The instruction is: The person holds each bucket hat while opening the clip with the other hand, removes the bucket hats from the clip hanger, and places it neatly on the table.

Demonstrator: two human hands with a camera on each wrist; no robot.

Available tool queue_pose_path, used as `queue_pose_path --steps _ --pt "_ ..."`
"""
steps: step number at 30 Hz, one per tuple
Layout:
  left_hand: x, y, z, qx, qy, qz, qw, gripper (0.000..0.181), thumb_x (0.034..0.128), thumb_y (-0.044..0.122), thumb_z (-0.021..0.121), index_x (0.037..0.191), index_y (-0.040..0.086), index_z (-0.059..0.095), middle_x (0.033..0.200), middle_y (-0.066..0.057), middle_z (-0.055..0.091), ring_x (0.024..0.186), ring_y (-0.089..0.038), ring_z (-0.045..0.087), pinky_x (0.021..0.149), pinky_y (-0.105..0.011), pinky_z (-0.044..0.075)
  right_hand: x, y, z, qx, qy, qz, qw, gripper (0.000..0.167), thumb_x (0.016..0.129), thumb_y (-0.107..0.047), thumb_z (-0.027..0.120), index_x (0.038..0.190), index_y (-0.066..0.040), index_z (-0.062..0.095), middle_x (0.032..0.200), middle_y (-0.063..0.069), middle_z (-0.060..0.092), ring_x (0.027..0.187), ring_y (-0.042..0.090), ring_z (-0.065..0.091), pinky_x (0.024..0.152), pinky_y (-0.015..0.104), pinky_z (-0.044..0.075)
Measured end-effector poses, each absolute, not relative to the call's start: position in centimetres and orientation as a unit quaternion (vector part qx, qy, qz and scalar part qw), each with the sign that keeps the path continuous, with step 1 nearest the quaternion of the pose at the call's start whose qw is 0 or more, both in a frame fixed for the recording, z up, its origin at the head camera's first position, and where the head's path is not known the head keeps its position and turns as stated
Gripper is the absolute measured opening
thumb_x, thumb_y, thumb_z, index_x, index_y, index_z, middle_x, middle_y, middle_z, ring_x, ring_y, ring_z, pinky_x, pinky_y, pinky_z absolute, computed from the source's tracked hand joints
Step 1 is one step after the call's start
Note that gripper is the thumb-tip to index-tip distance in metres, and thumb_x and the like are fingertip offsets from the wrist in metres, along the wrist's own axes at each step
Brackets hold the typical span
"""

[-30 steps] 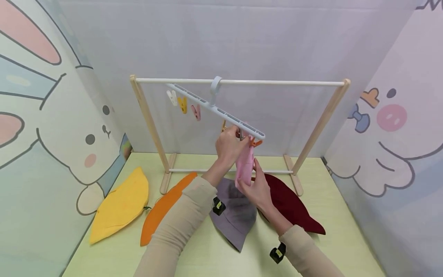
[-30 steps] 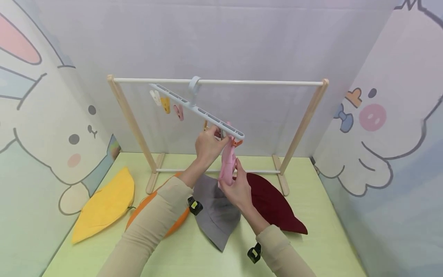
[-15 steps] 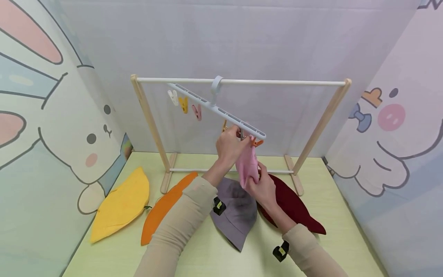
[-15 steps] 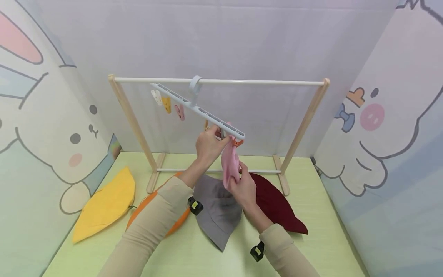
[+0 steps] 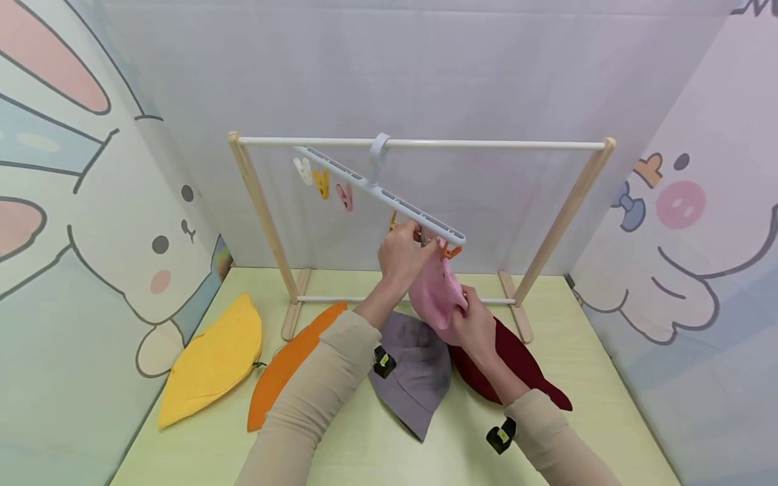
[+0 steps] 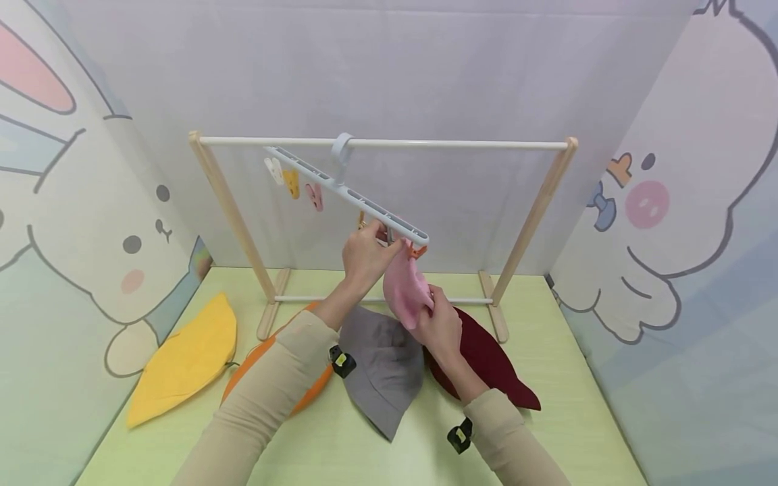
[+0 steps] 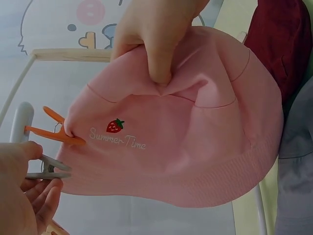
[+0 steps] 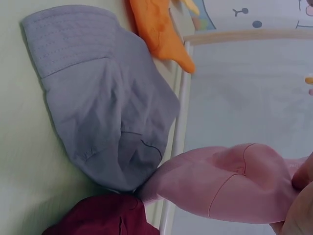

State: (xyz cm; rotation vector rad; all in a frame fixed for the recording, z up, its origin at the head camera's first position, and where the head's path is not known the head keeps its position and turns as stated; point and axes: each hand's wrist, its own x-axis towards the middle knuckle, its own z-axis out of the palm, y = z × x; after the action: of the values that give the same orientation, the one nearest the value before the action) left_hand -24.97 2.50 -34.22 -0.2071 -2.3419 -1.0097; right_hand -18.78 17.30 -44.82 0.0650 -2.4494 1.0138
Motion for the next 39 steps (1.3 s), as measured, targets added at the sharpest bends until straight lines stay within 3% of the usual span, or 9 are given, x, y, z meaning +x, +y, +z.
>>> queue_pose_path --steps 17,28,39 --pt "-25.1 2.6 -33.9 -0.078 -0.870 -0.386 0.296 0.028 0.0767 0.040 0.069 0.081 0.014 0.060 0.077 0.001 0.065 0.059 -0.012 0.055 0.050 -0.028 0.042 -19.4 18.0 -43.7 0.029 -0.885 0.379 0.269 0.027 0.083 -0.005 0.055 0.109 -0.007 0.062 0.097 0.013 0.067 0.076 0.027 0.060 0.068 0.042 0.049" --pt "-25.3 2.5 -33.3 -0.060 -0.869 -0.385 0.306 0.023 0.0748 0.038 0.068 0.078 0.018 0.059 0.076 0.006 0.066 0.064 -0.012 0.058 0.053 -0.031 0.044 -19.8 17.9 -42.8 0.057 -0.872 0.361 0.324 0.022 0.082 -0.006 0.056 0.103 -0.003 0.063 0.085 0.013 0.067 0.062 0.023 0.056 0.057 0.037 0.044" --pt "-25.3 2.5 -33.4 -0.061 -0.867 -0.384 0.312 0.024 0.0761 0.039 0.067 0.080 0.017 0.061 0.077 0.005 0.067 0.067 -0.013 0.061 0.055 -0.031 0.045 -19.1 17.8 -42.0 0.055 -0.878 0.363 0.306 0.022 0.082 -0.007 0.058 0.103 -0.005 0.064 0.085 0.011 0.067 0.061 0.021 0.056 0.058 0.035 0.044"
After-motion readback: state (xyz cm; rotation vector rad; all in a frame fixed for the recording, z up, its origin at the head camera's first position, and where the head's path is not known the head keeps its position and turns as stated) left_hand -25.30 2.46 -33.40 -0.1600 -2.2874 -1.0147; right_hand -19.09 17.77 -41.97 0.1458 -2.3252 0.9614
